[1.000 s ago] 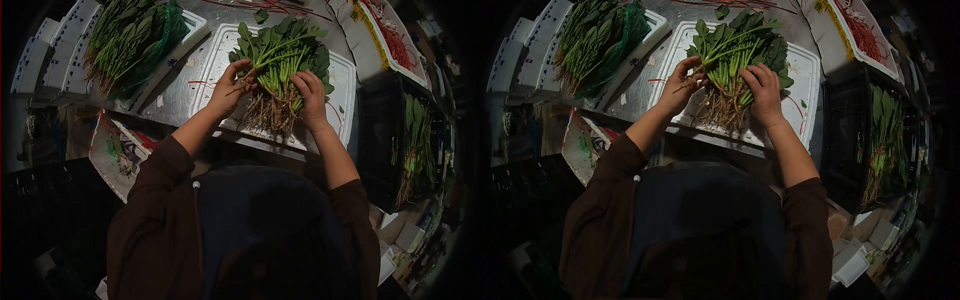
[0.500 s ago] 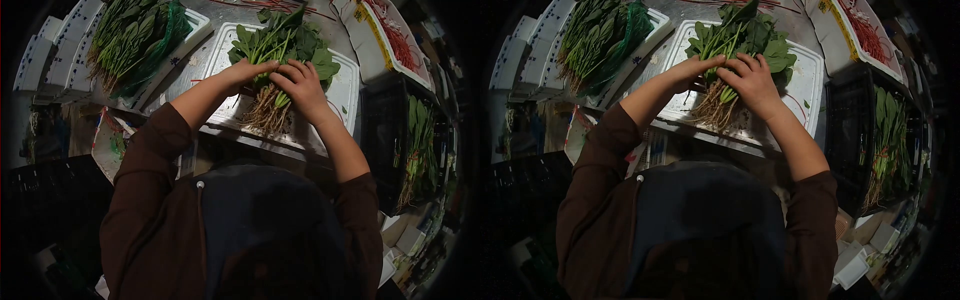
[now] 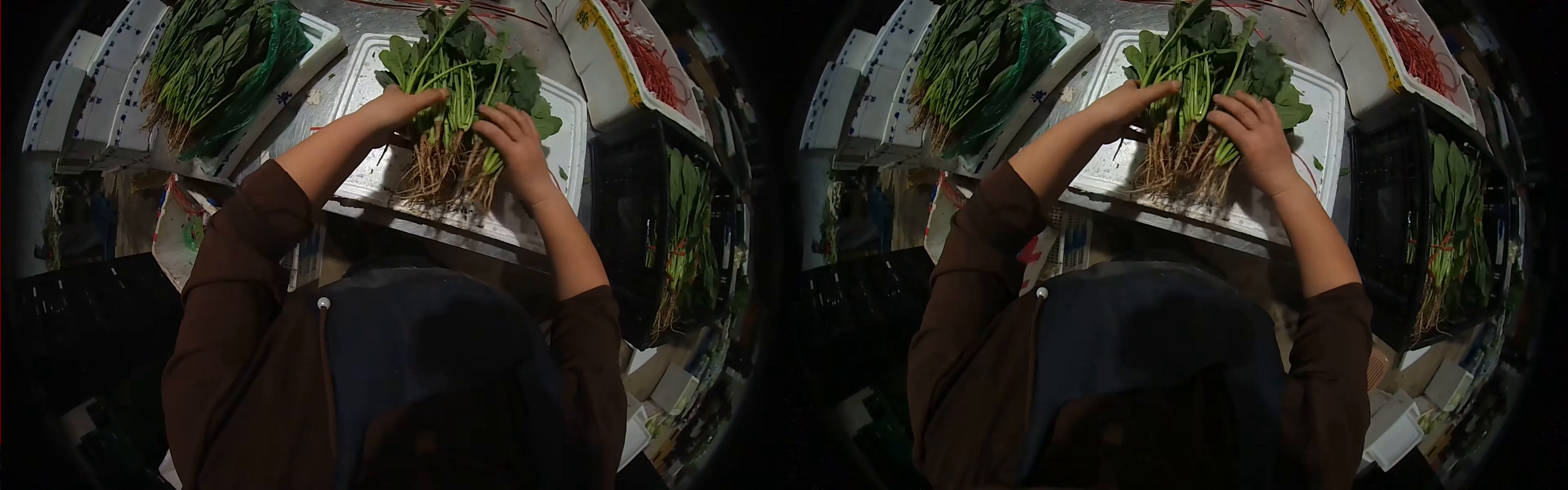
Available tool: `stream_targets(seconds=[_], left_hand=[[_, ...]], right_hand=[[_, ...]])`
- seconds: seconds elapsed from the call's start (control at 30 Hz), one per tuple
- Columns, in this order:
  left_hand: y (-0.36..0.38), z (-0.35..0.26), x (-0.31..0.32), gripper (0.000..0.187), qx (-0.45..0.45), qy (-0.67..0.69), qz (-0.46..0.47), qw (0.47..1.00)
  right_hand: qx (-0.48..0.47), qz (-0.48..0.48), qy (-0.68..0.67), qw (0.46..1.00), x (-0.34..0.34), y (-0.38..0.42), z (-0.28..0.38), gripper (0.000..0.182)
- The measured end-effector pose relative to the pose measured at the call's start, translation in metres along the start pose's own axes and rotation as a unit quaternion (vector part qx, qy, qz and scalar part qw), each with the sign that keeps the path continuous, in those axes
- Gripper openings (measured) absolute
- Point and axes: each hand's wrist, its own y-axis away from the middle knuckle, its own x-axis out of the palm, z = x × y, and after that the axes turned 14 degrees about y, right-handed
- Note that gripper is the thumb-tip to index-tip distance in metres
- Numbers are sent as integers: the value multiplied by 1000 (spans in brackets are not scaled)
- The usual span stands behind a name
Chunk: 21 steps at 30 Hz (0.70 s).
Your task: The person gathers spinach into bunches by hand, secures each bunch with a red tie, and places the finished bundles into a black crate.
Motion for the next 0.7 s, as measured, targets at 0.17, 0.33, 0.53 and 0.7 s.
stream_targets(seconds=[0.17, 0.33, 0.53, 0.7], left_hand=[[-10, 16, 3, 103, 62, -132, -31, 989], [-10, 13, -20, 78, 21, -20, 7, 1000], [-2, 5, -22, 68, 18, 17, 9, 1000], [3, 11, -7, 89, 43, -33, -12, 998]], right_hand=[[-21, 67, 42, 997, 28, 30, -3, 42], [8, 157, 53, 986, 20, 39, -4, 66], [33, 236, 35, 971, -3, 36, 5, 88], [55, 261, -70, 961, -19, 40, 2, 80]])
